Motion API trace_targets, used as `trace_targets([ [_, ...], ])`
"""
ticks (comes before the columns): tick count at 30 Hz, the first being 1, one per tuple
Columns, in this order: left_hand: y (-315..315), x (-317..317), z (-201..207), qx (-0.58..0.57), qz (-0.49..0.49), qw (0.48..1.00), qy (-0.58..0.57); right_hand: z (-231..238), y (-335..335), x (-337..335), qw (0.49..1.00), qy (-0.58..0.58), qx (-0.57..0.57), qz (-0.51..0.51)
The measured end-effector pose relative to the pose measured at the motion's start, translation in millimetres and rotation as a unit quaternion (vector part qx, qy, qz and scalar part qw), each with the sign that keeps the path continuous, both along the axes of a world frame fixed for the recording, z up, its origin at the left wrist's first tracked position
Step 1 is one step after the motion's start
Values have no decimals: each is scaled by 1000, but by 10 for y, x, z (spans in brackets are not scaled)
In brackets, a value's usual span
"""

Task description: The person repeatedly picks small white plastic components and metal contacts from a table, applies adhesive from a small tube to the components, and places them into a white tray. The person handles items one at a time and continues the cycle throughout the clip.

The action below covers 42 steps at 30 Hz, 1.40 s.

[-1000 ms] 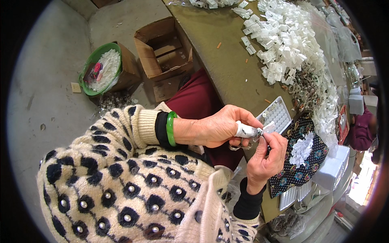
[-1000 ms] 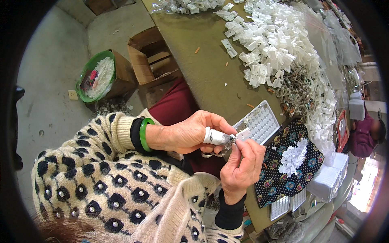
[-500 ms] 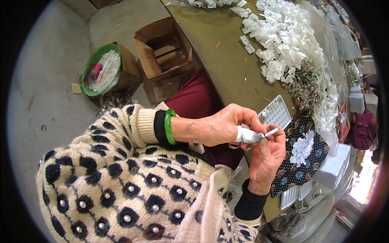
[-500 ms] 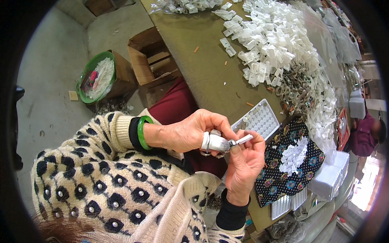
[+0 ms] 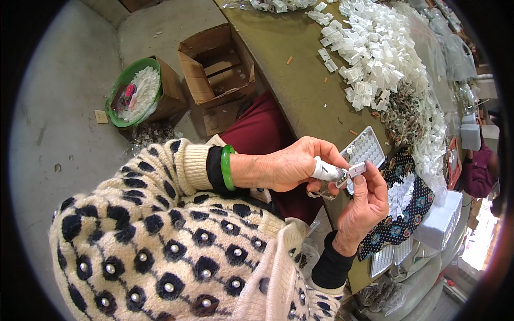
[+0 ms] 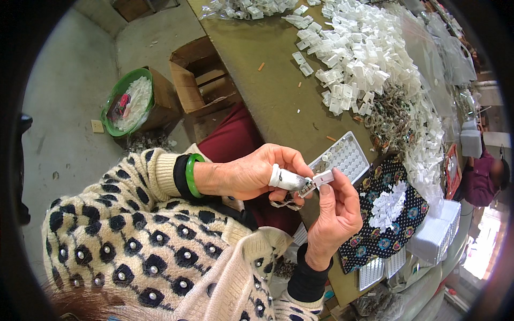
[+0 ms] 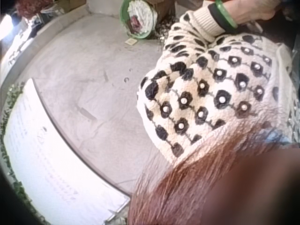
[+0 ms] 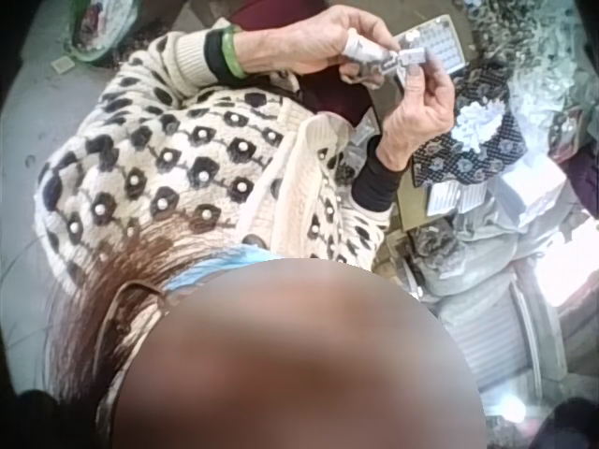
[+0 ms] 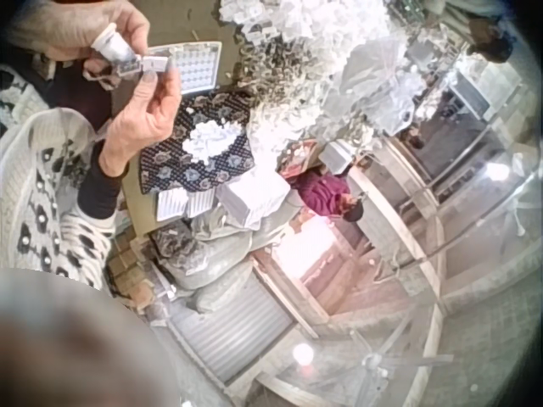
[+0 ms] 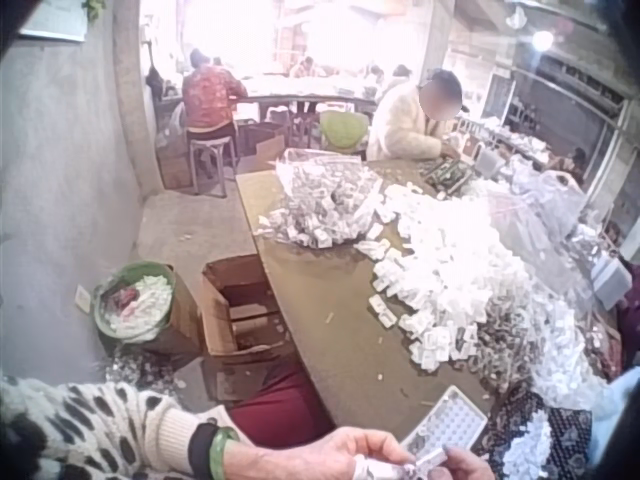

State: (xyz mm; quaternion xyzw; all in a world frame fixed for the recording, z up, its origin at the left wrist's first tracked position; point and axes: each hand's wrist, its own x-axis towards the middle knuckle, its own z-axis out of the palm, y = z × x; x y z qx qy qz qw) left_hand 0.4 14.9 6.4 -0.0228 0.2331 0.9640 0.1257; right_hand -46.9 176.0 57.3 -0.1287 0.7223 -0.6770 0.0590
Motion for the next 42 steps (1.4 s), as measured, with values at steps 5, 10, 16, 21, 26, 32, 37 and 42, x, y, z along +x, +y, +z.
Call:
trace_targets([
  [5,-5,-9,22,20,-10,1000,-19,58,10,-71,999,5,7,37],
  [10,-9,-5,31,26,-25,999,-37,53,4,-15,997,54,55,26],
  [16,31,30,15,13,11,1000,-19,-173,-103,79,961,267,70,10],
  [21,80,75,36,9,32,999,-13,-214,-96,109,955,293,23,50],
  [26,100,57,29,-27,35,999,2,-166,-103,133,974,225,26,13],
  [32,91,78,-7,-90,58,994,9,-114,-79,99,979,190,65,20],
  [37,79,67,-13,5,77,997,-8,-110,-45,124,975,191,50,101],
  [42,109,73,-44,99,24,994,-32,-229,-60,176,948,284,117,83],
])
